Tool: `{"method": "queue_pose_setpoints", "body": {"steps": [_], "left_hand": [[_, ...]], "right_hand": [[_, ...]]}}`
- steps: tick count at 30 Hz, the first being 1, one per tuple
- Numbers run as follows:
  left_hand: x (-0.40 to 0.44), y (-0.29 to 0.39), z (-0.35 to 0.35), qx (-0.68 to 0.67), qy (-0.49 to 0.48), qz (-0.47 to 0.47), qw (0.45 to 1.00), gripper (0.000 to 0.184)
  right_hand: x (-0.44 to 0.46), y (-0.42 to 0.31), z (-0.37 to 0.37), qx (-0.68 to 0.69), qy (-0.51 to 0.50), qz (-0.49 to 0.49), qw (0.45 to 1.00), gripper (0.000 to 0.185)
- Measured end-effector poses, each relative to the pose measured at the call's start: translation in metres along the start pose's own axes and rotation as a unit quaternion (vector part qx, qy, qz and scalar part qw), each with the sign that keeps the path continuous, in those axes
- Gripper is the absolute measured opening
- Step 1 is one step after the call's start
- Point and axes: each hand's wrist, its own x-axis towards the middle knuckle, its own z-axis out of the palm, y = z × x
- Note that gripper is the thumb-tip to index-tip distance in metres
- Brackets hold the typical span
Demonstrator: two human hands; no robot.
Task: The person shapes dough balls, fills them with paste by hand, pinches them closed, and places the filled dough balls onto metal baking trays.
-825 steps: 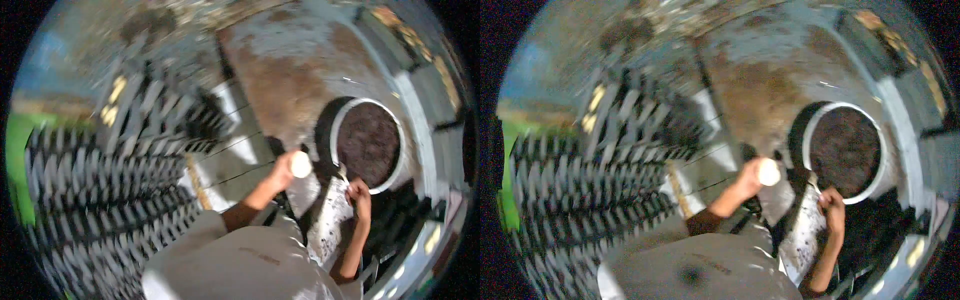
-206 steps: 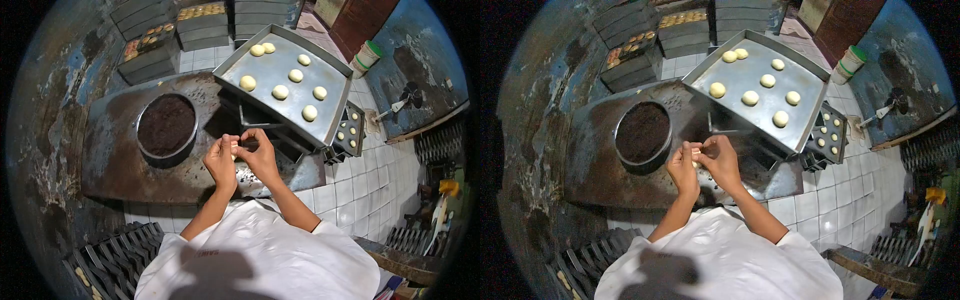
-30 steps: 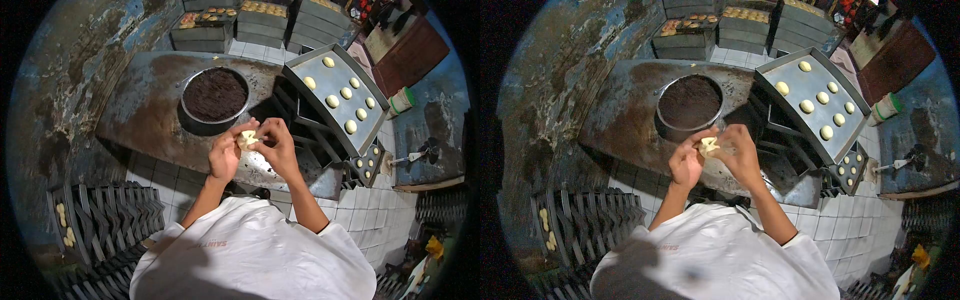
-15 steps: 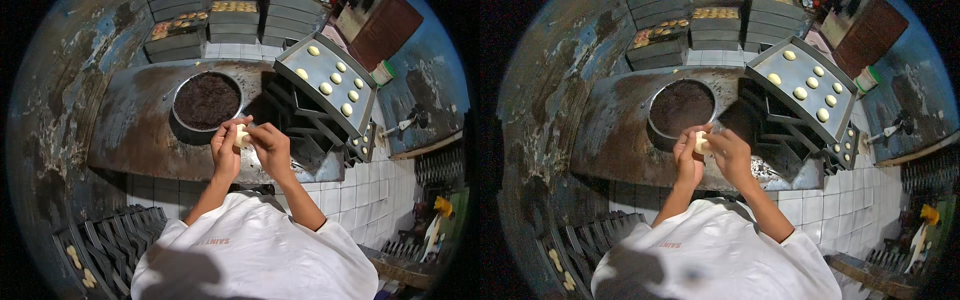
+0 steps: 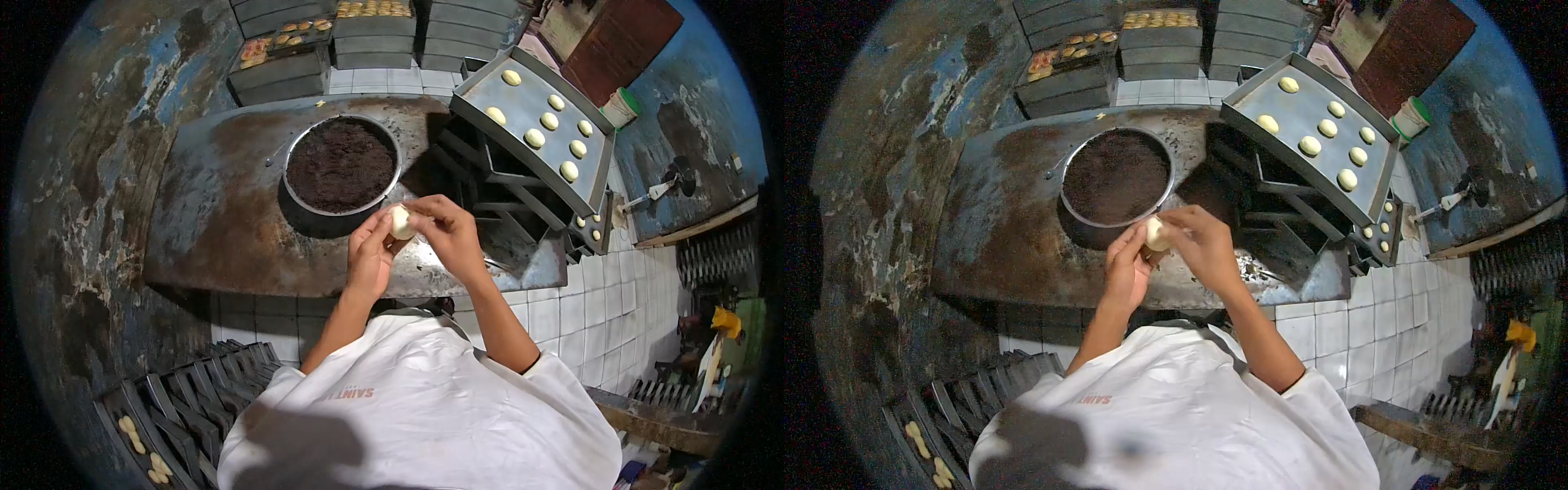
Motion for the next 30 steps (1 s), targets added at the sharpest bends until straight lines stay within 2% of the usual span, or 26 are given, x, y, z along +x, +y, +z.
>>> {"method": "queue_pose_setpoints", "body": {"steps": [1, 3, 4, 5, 7, 9, 10, 12, 15, 16, 17, 19, 20, 23, 25, 27, 28, 29, 30], "left_hand": [[0.001, -0.002, -0.007, 0.003, 0.014, -0.019, 1.0, 0.034], [0.0, -0.003, -0.004, 0.015, 0.037, -0.001, 0.999, 0.031], [0.003, -0.006, -0.005, 0.002, 0.039, 0.019, 0.999, 0.031], [0.005, -0.007, -0.001, -0.012, 0.038, 0.039, 0.998, 0.03], [0.005, -0.01, 0.007, -0.021, 0.038, 0.033, 0.998, 0.029], [0.006, -0.014, 0.011, -0.001, 0.002, 0.075, 0.997, 0.026], [0.006, -0.017, 0.015, 0.001, 0.001, 0.07, 0.998, 0.026], [0.008, -0.023, 0.028, 0.022, -0.028, 0.107, 0.994, 0.021], [0.019, -0.043, 0.041, 0.057, -0.021, 0.153, 0.986, 0.016], [0.025, -0.052, 0.046, 0.086, -0.005, 0.194, 0.977, 0.014], [0.027, -0.056, 0.05, 0.087, -0.003, 0.193, 0.977, 0.014], [0.034, -0.065, 0.062, 0.085, 0.045, 0.151, 0.984, 0.013], [0.039, -0.07, 0.068, 0.085, 0.043, 0.149, 0.984, 0.013], [0.053, -0.078, 0.081, 0.031, 0.121, 0.061, 0.99, 0.012], [0.064, -0.094, 0.089, 0.032, 0.113, 0.076, 0.99, 0.014], [0.069, -0.105, 0.107, 0.054, 0.101, 0.054, 0.992, 0.018], [0.071, -0.112, 0.118, 0.086, 0.112, 0.078, 0.987, 0.021], [0.073, -0.117, 0.131, 0.083, 0.116, 0.081, 0.987, 0.021], [0.075, -0.121, 0.142, 0.126, 0.1, 0.123, 0.979, 0.022]], "right_hand": [[-0.001, -0.001, 0.003, 0.002, -0.004, -0.002, 1.0, 0.026], [-0.007, -0.009, 0.007, -0.166, -0.036, -0.061, 0.984, 0.035], [-0.007, -0.002, 0.01, -0.185, -0.017, -0.101, 0.977, 0.033], [-0.007, 0.002, 0.01, -0.186, -0.016, -0.101, 0.977, 0.033], [-0.005, 0.008, 0.008, -0.281, 0.051, -0.168, 0.944, 0.025], [-0.002, 0.001, 0.005, -0.278, 0.092, -0.154, 0.943, 0.019], [-0.001, -0.001, 0.0, -0.164, 0.078, -0.062, 0.981, 0.017], [0.006, 0.005, -0.015, 0.046, 0.034, 0.119, 0.991, 0.019], [0.009, 0.003, -0.031, 0.084, 0.035, 0.174, 0.98, 0.02], [0.008, 0.001, -0.035, -0.003, 0.052, 0.141, 0.989, 0.016], [0.005, 0.004, -0.036, -0.001, 0.052, 0.143, 0.988, 0.016], [0.001, 0.013, -0.038, -0.086, 0.123, 0.01, 0.989, 0.017], [0.001, 0.014, -0.044, -0.126, 0.102, -0.018, 0.987, 0.022], [0.001, 0.009, -0.07, -0.102, 0.043, -0.028, 0.994, 0.03], [0.004, 0.017, -0.094, -0.126, 0.015, -0.022, 0.992, 0.033], [0.01, 0.032, -0.117, -0.088, 0.017, 0.046, 0.995, 0.031], [0.013, 0.038, -0.127, -0.052, 0.035, 0.076, 0.995, 0.025], [0.018, 0.037, -0.138, -0.053, 0.03, 0.076, 0.995, 0.025], [0.023, 0.032, -0.148, -0.085, 0.057, 0.069, 0.992, 0.026]]}}
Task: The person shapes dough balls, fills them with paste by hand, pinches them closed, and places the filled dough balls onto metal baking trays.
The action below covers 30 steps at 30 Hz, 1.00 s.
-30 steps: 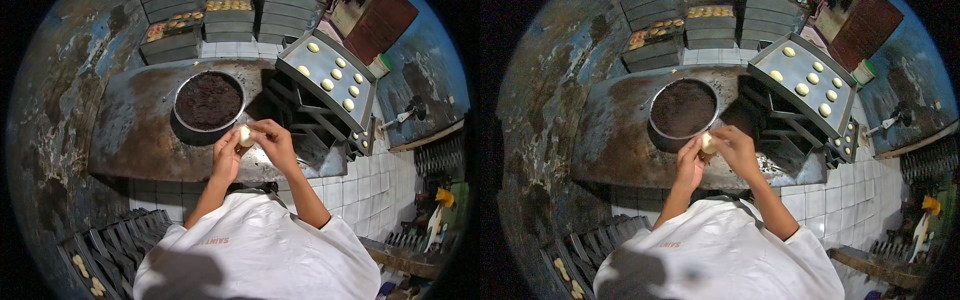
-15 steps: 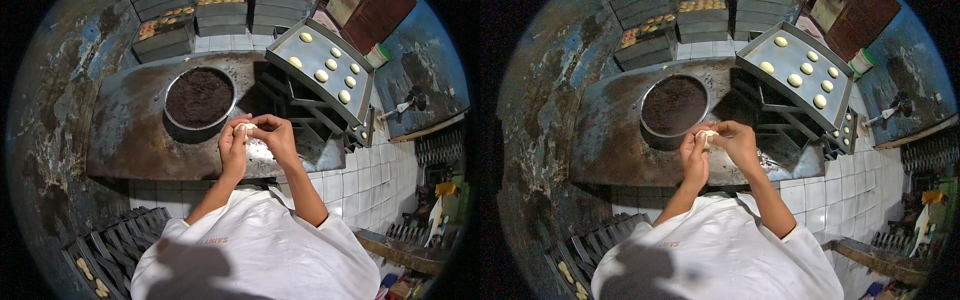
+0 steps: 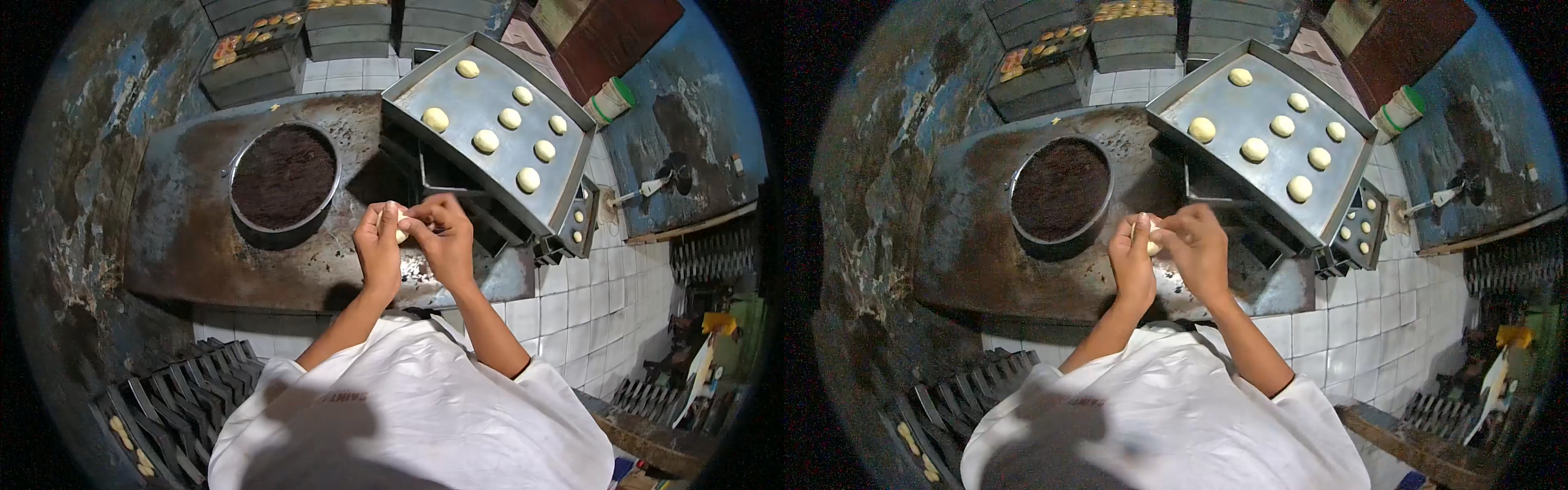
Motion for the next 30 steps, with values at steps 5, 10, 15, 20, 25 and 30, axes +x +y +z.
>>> {"method": "queue_pose_setpoints", "body": {"steps": [5, 10, 15, 20, 25, 30], "left_hand": [[0.005, 0.005, 0.046, 0.115, -0.123, 0.146, 0.975, 0.035], [0.009, 0.014, 0.066, 0.316, -0.221, 0.275, 0.881, 0.054], [-0.002, -0.002, 0.026, 0.255, -0.022, 0.22, 0.941, 0.045], [-0.053, -0.017, -0.065, 0.258, 0.214, 0.14, 0.932, 0.023], [-0.097, -0.018, -0.124, 0.334, 0.361, 0.126, 0.862, 0.019], [-0.087, -0.016, -0.088, 0.266, 0.334, 0.159, 0.89, 0.017]], "right_hand": [[0.03, 0.001, -0.054, 0.124, -0.106, 0.055, 0.985, 0.05], [0.065, -0.001, -0.12, 0.135, -0.401, 0.177, 0.889, 0.035], [0.214, -0.006, -0.163, -0.268, -0.32, -0.078, 0.905, 0.056], [0.31, 0.138, -0.152, -0.44, -0.244, -0.248, 0.828, 0.081], [0.341, 0.1, -0.14, -0.477, -0.175, -0.143, 0.85, 0.041], [0.361, 0.177, -0.108, -0.445, -0.132, -0.376, 0.802, 0.052]]}}
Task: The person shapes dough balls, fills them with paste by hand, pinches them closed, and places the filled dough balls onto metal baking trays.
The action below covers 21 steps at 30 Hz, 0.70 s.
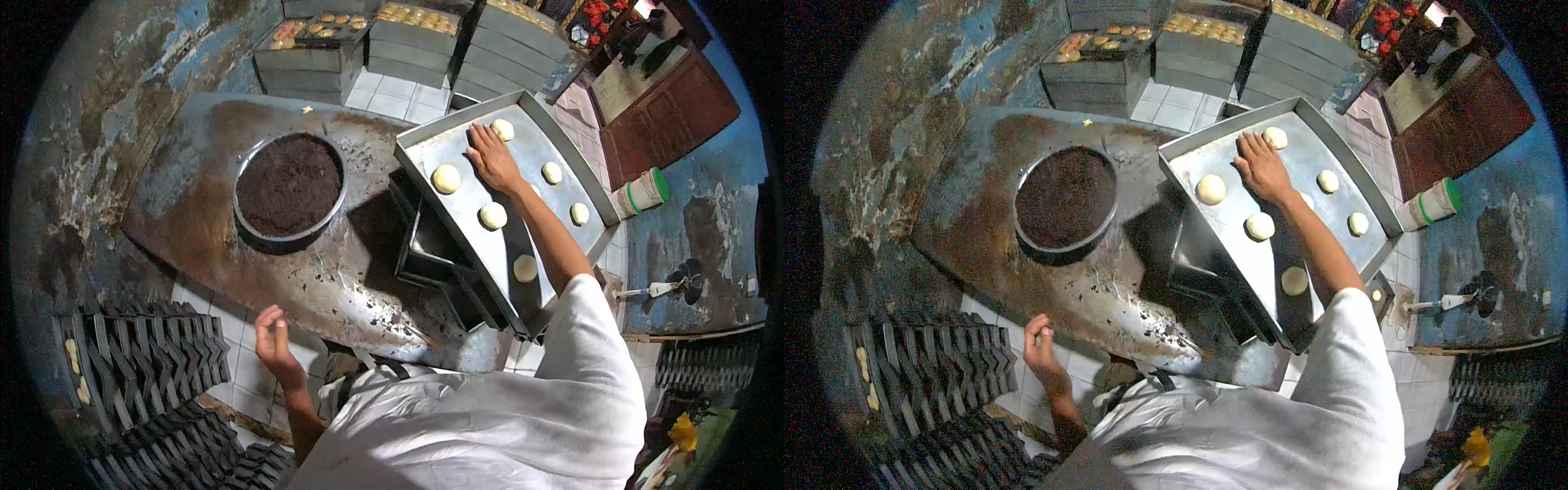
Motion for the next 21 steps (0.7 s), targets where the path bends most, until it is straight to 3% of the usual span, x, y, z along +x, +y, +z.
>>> {"method": "queue_pose_setpoints", "body": {"steps": [2, 4, 5, 7, 8, 9, 12, 13, 15, 17, 19, 21], "left_hand": [[-0.006, 0.011, 0.01, -0.014, -0.022, -0.004, 1.0, 0.014], [-0.005, 0.01, 0.012, -0.023, -0.031, 0.004, 0.999, 0.014], [-0.002, 0.01, 0.016, -0.037, -0.034, 0.005, 0.999, 0.014], [-0.007, 0.011, 0.019, -0.045, -0.046, -0.001, 0.998, 0.014], [-0.002, 0.018, 0.029, -0.051, -0.058, 0.013, 0.997, 0.014], [0.001, 0.024, 0.039, -0.057, -0.066, 0.025, 0.996, 0.013], [0.008, 0.034, 0.062, -0.09, -0.132, 0.065, 0.985, 0.012], [0.01, 0.039, 0.069, -0.087, -0.126, 0.064, 0.986, 0.012], [0.007, 0.052, 0.089, -0.126, -0.186, 0.039, 0.974, 0.012], [0.007, 0.066, 0.116, -0.157, -0.234, 0.005, 0.959, 0.018], [-0.001, 0.096, 0.151, -0.214, -0.271, -0.016, 0.938, 0.028], [-0.006, 0.112, 0.177, -0.299, -0.328, -0.045, 0.895, 0.031]], "right_hand": [[0.01, 0.008, -0.001, 0.019, 0.026, 0.003, 0.999, 0.05], [0.018, 0.007, -0.039, 0.292, -0.069, 0.191, 0.935, 0.044], [0.027, 0.013, -0.042, 0.168, 0.057, 0.17, 0.969, 0.037], [0.02, 0.025, -0.048, -0.054, 0.148, 0.16, 0.974, 0.031], [0.019, 0.035, -0.043, -0.093, 0.075, 0.183, 0.976, 0.027], [0.017, 0.043, -0.043, -0.096, 0.075, 0.183, 0.976, 0.027], [0.026, 0.062, -0.042, 0.079, 0.008, 0.32, 0.944, 0.024], [0.025, 0.067, -0.043, 0.145, 0.017, 0.323, 0.935, 0.024], [0.012, 0.041, -0.088, 0.441, -0.027, 0.277, 0.853, 0.025], [-0.011, -0.035, -0.146, 0.557, -0.035, 0.266, 0.786, 0.025], [-0.04, -0.086, -0.183, 0.643, -0.113, 0.245, 0.717, 0.032], [-0.07, -0.149, -0.208, 0.699, -0.107, 0.276, 0.651, 0.028]]}}
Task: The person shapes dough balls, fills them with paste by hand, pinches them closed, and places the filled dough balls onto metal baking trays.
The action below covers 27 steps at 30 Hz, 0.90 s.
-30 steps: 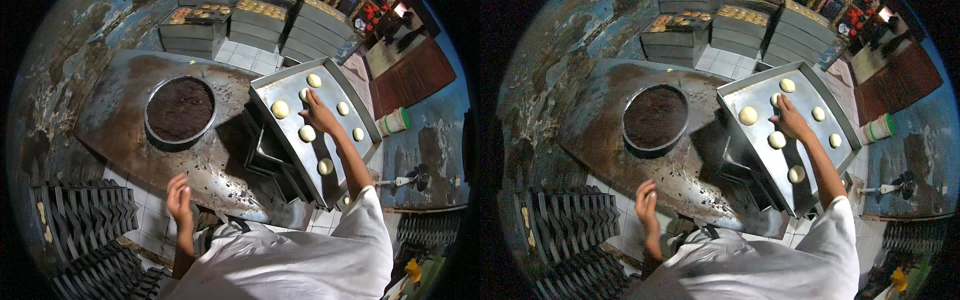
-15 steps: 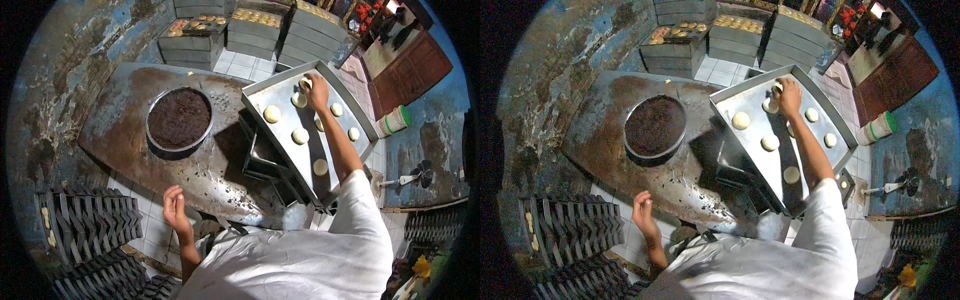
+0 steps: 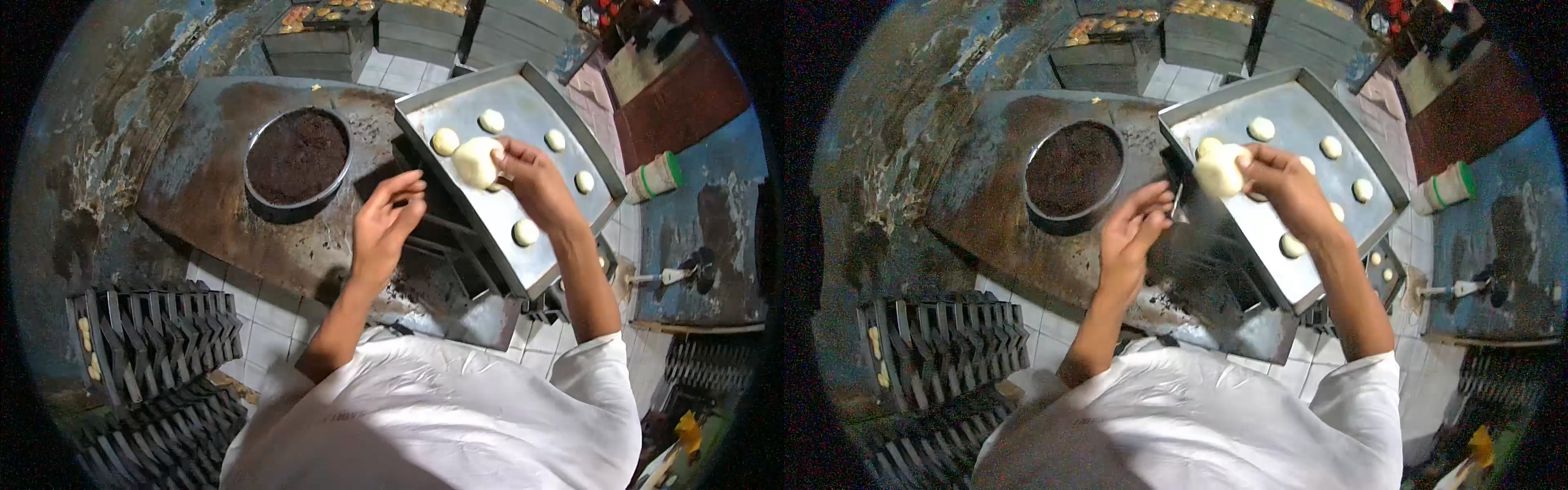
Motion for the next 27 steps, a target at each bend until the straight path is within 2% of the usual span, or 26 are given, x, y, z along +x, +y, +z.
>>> {"method": "queue_pose_setpoints", "body": {"steps": [3, 6, 8, 9, 10, 11, 12, 13, 14, 15, 16, 17, 18, 19, 20, 21, 22, 23, 24, 25, 26, 27], "left_hand": [[-0.005, -0.003, 0.013, -0.068, -0.092, -0.059, 0.992, 0.029], [-0.025, -0.016, 0.001, -0.053, -0.053, -0.069, 0.995, 0.024], [-0.035, -0.023, -0.005, -0.023, -0.048, -0.065, 0.996, 0.021], [-0.042, -0.027, -0.011, -0.016, -0.05, -0.099, 0.994, 0.02], [-0.048, -0.033, -0.016, -0.009, -0.051, -0.129, 0.99, 0.02], [-0.055, -0.042, -0.023, -0.06, -0.04, -0.189, 0.979, 0.023], [-0.059, -0.051, -0.035, -0.061, -0.039, -0.195, 0.978, 0.023], [-0.059, -0.059, -0.052, -0.132, -0.009, -0.266, 0.955, 0.025], [-0.059, -0.067, -0.07, -0.201, 0.021, -0.333, 0.921, 0.028], [-0.064, -0.069, -0.083, -0.207, 0.033, -0.353, 0.912, 0.034], [-0.07, -0.07, -0.096, -0.208, 0.038, -0.355, 0.911, 0.034], [-0.072, -0.068, -0.104, -0.232, 0.033, -0.358, 0.904, 0.037], [-0.073, -0.066, -0.114, -0.259, 0.028, -0.357, 0.897, 0.04], [-0.076, -0.077, -0.133, -0.263, 0.085, -0.344, 0.897, 0.048], [-0.073, -0.076, -0.145, -0.267, 0.092, -0.337, 0.898, 0.048], [-0.069, -0.071, -0.158, -0.309, 0.1, -0.331, 0.886, 0.052], [-0.065, -0.069, -0.173, -0.318, 0.12, -0.321, 0.884, 0.051], [-0.061, -0.066, -0.187, -0.328, 0.139, -0.31, 0.882, 0.05], [-0.058, -0.064, -0.201, -0.336, 0.158, -0.298, 0.879, 0.049], [-0.053, -0.063, -0.217, -0.264, 0.198, -0.321, 0.887, 0.045], [-0.048, -0.06, -0.235, -0.192, 0.238, -0.345, 0.887, 0.042], [-0.043, -0.056, -0.251, -0.223, 0.276, -0.351, 0.867, 0.025]], "right_hand": [[-0.055, 0.015, 0.052, 0.068, -0.013, 0.013, 0.998, 0.037], [-0.083, 0.038, 0.072, 0.196, -0.02, 0.011, 0.98, 0.051], [-0.078, 0.087, 0.085, 0.131, 0.08, -0.081, 0.985, 0.048], [-0.071, 0.104, 0.101, 0.017, 0.188, -0.085, 0.978, 0.042], [-0.062, 0.12, 0.117, -0.101, 0.286, -0.087, 0.949, 0.038], [-0.055, 0.142, 0.127, -0.071, 0.304, -0.061, 0.948, 0.037], [-0.048, 0.166, 0.134, -0.041, 0.322, -0.036, 0.945, 0.039], [-0.042, 0.191, 0.139, -0.017, 0.303, -0.031, 0.952, 0.041], [-0.034, 0.226, 0.143, 0.067, 0.256, 0.024, 0.964, 0.04], [-0.037, 0.227, 0.146, 0.222, 0.212, 0.118, 0.945, 0.042], [-0.042, 0.226, 0.147, 0.368, 0.161, 0.208, 0.892, 0.043], [-0.048, 0.258, 0.134, 0.395, 0.062, 0.225, 0.889, 0.051], [-0.051, 0.308, 0.126, 0.171, 0.105, 0.18, 0.963, 0.051], [-0.056, 0.353, 0.119, -0.065, 0.136, 0.123, 0.981, 0.052], [-0.068, 0.376, 0.111, -0.386, 0.15, 0.077, 0.907, 0.054], [-0.076, 0.374, 0.113, -0.523, 0.128, 0.188, 0.821, 0.059], [-0.08, 0.413, 0.097, -0.526, 0.071, 0.285, 0.798, 0.062], [-0.089, 0.428, 0.091, -0.56, 0.028, 0.279, 0.78, 0.061], [-0.093, 0.427, 0.091, -0.572, 0.032, 0.289, 0.767, 0.062], [-0.099, 0.433, 0.094, -0.624, 0.091, 0.155, 0.761, 0.051], [-0.088, 0.423, 0.102, -0.628, 0.079, 0.144, 0.76, 0.051], [-0.079, 0.402, 0.109, -0.615, 0.098, 0.094, 0.777, 0.04]]}}
